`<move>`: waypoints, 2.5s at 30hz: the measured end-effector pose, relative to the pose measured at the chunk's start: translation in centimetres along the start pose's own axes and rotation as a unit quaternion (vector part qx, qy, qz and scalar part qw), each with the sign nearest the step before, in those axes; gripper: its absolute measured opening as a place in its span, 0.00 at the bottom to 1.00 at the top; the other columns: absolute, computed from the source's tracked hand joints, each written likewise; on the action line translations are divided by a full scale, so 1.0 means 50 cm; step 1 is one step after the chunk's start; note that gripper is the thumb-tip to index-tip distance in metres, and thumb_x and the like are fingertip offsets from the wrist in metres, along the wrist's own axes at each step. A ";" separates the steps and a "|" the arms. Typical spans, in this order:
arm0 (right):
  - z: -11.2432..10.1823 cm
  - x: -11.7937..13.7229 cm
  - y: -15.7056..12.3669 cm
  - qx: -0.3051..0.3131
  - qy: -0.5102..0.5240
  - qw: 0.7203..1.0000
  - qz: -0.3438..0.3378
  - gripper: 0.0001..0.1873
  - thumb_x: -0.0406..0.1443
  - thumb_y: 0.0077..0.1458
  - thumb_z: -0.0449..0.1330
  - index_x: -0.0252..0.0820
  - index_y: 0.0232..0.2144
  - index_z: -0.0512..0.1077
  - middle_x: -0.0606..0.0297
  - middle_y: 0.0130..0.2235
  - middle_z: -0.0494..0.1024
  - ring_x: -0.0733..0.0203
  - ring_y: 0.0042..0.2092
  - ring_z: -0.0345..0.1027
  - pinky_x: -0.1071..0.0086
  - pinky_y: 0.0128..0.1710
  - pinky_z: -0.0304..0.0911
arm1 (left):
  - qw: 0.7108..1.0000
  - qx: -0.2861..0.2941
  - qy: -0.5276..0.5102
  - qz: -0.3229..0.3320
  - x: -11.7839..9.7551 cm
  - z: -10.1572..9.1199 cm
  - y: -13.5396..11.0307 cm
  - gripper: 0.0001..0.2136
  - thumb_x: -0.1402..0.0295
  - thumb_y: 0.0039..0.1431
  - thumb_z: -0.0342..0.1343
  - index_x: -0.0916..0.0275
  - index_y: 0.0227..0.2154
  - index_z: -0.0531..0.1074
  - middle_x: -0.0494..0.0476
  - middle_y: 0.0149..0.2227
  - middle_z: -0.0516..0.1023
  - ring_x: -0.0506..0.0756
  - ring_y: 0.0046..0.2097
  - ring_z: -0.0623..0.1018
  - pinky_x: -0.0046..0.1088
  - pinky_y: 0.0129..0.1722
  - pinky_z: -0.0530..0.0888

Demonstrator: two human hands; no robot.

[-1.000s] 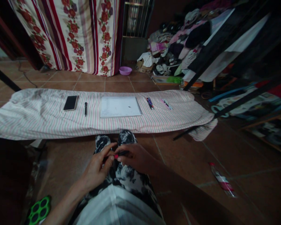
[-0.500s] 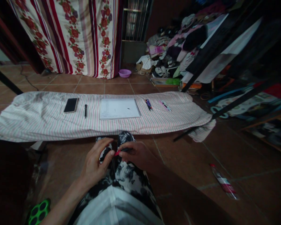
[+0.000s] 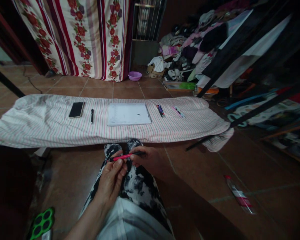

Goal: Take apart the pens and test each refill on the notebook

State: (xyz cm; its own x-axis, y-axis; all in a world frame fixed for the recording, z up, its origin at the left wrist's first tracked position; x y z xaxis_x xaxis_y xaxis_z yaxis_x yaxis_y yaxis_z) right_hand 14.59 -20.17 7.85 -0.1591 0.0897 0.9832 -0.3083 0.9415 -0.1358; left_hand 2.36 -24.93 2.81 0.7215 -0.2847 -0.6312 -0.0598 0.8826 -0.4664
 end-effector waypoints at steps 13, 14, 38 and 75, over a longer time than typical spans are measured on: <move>0.026 0.003 0.000 0.044 -0.006 0.999 -0.013 0.08 0.34 0.50 0.56 0.43 0.36 0.67 0.71 0.23 0.73 0.66 0.23 0.69 0.71 0.25 0.66 | 0.999 0.031 -0.019 0.003 0.007 0.003 0.011 0.10 0.71 0.41 0.66 0.69 0.28 0.75 0.56 0.26 0.78 0.47 0.27 0.75 0.18 0.28 0.73; 0.028 0.003 -0.001 0.051 0.000 0.999 -0.018 0.09 0.33 0.50 0.55 0.43 0.37 0.66 0.71 0.24 0.74 0.66 0.24 0.69 0.71 0.26 0.66 | 0.999 0.031 -0.015 0.005 0.005 0.001 0.011 0.10 0.71 0.41 0.66 0.68 0.29 0.75 0.56 0.26 0.78 0.47 0.27 0.75 0.18 0.28 0.73; 0.031 -0.031 -0.012 -0.097 0.083 0.992 0.017 0.07 0.38 0.44 0.62 0.45 0.29 0.70 0.72 0.24 0.69 0.67 0.26 0.62 0.72 0.27 0.59 | 0.997 -0.060 -0.051 -0.003 -0.013 -0.031 0.006 0.03 0.80 0.47 0.59 0.70 0.26 0.75 0.57 0.25 0.79 0.49 0.27 0.78 0.18 0.30 0.76; 0.055 -0.069 0.012 -0.163 0.264 0.951 -0.001 0.08 0.37 0.44 0.62 0.44 0.29 0.69 0.70 0.28 0.72 0.68 0.26 0.64 0.72 0.29 0.62 | 0.998 -0.049 -0.021 0.041 -0.030 -0.024 0.021 0.05 0.79 0.44 0.62 0.69 0.27 0.75 0.57 0.27 0.79 0.50 0.29 0.79 0.20 0.32 0.76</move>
State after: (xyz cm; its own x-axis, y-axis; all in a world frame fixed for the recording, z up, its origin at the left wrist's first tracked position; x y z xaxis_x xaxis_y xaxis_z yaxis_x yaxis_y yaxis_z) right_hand 12.40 -20.81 4.03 0.3610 0.1581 0.9191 0.0117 0.9847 -0.1740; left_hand 0.39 -24.02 2.55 0.7391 -0.1949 -0.6448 -0.1854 0.8614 -0.4729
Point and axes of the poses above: each hand's wrist, its own y-axis towards the middle knuckle, its own z-axis out of the palm, x = y × z, the point moved 8 cm from there along y, towards the middle knuckle
